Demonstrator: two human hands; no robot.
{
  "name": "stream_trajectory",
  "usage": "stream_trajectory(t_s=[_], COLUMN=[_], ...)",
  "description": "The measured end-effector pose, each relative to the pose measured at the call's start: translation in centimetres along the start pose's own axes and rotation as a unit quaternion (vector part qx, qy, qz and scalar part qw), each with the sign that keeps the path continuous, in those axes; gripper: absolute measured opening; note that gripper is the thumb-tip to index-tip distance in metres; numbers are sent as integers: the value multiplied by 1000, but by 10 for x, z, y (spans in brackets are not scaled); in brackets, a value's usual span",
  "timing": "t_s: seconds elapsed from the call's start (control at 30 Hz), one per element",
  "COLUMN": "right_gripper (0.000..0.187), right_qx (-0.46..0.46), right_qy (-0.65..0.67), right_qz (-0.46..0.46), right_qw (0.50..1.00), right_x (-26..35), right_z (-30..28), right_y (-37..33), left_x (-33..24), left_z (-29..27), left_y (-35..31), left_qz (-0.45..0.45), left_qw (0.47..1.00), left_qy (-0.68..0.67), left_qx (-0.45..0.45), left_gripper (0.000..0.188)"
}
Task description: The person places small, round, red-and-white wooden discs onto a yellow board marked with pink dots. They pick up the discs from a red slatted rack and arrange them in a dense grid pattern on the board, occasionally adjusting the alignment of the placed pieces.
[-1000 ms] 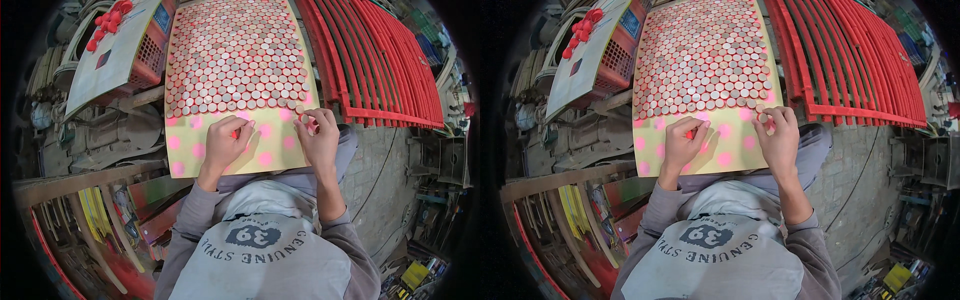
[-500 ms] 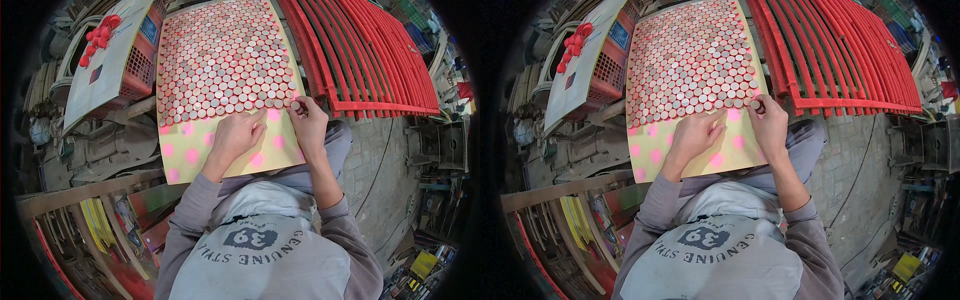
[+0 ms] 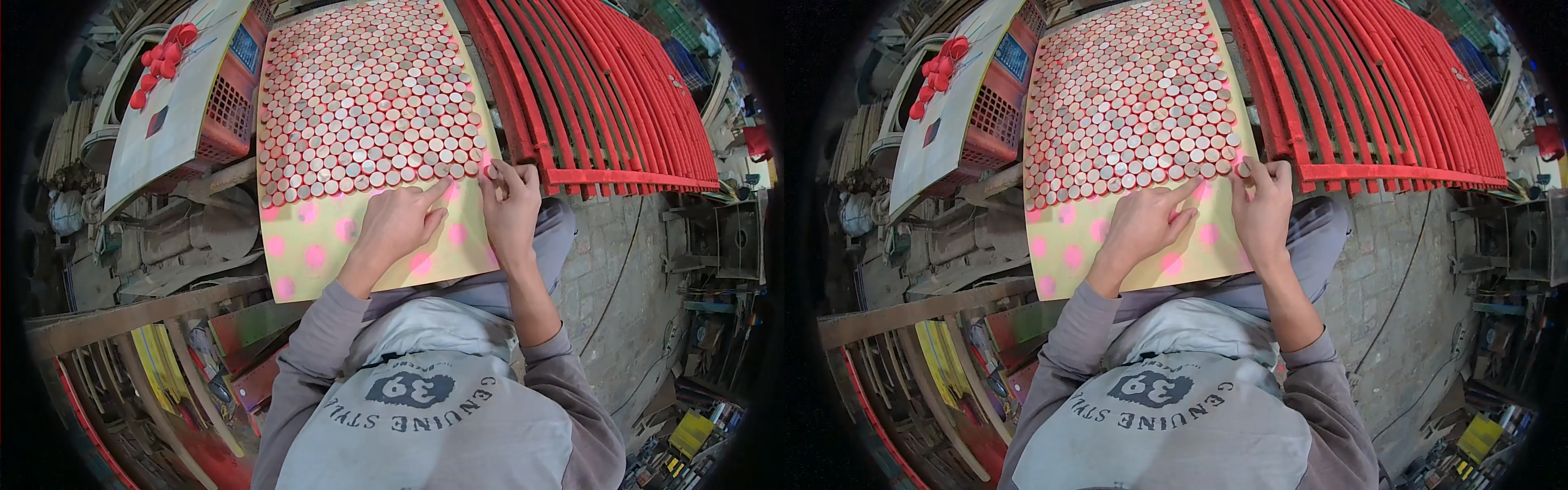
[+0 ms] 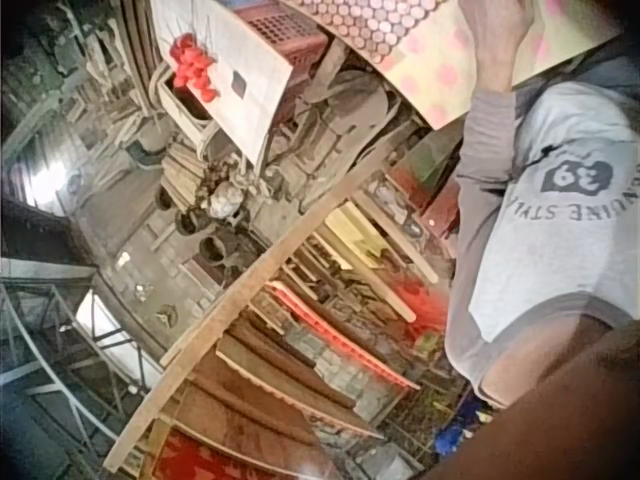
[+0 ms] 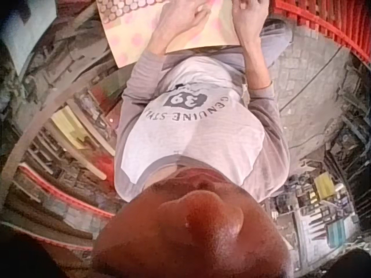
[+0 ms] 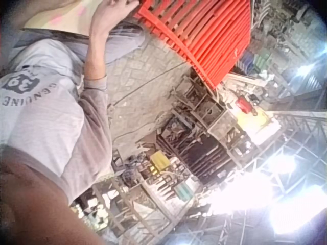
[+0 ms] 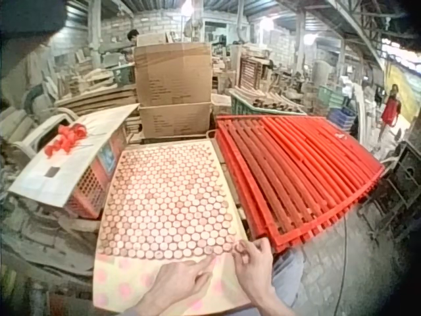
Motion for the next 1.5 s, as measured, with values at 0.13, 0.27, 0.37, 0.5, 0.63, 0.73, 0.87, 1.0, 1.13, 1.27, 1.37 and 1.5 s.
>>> stream_trajectory(t_s=[0.13,0.27,0.37,0.5,0.63,0.73,0.87,1.0,1.13,1.27,1.37,1.5], right_gripper=[34,39,40,38,38,36,33,30,29,34,38,42], right_qx=[38,37,21,9,-2,-7,-6,54,121,91,115,185], right_qy=[-32,29,51,61,59,64,74,141,152,105,75,94], right_qz=[48,66,51,41,40,39,12,20,-26,-80,-112,-105], right_qw=[998,997,997,997,997,997,997,988,981,987,984,973], right_x=[-7,2,-5,-12,-6,-6,9,25,31,29,33,32], right_z=[3,2,1,4,6,5,-4,-6,4,3,2,9], right_y=[0,3,1,1,4,3,1,-18,-33,-27,-21,-26], left_x=[-4,-4,-7,-6,-4,-5,1,5,-4,2,8,14], left_z=[-4,-5,-10,-9,-5,-4,11,2,-1,0,-1,-12], left_y=[-3,-12,-20,-37,-53,-60,-64,-59,-54,-56,-62,-64], left_qz=[-8,-23,-52,-109,-105,-127,-196,-125,-131,-136,-150,-141], left_qw=[999,990,968,927,815,753,779,965,976,975,974,970], left_qy=[-38,-138,-244,-358,-570,-646,-594,-190,-84,-67,-61,-39], left_qx=[7,-22,-36,8,3,-2,-44,-129,-153,-164,-160,-194], left_gripper=[48,40,32,34,43,45,44,38,36,40,44,54])
Point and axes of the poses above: each hand's wrist, its own y-axis towards the middle knuckle, its own z-axis out of the palm, x = y × z, the point moved 3 cm from there along y, towards the middle knuckle, and after that the axes turned 15 degrees about y, right-handed, at the moved point
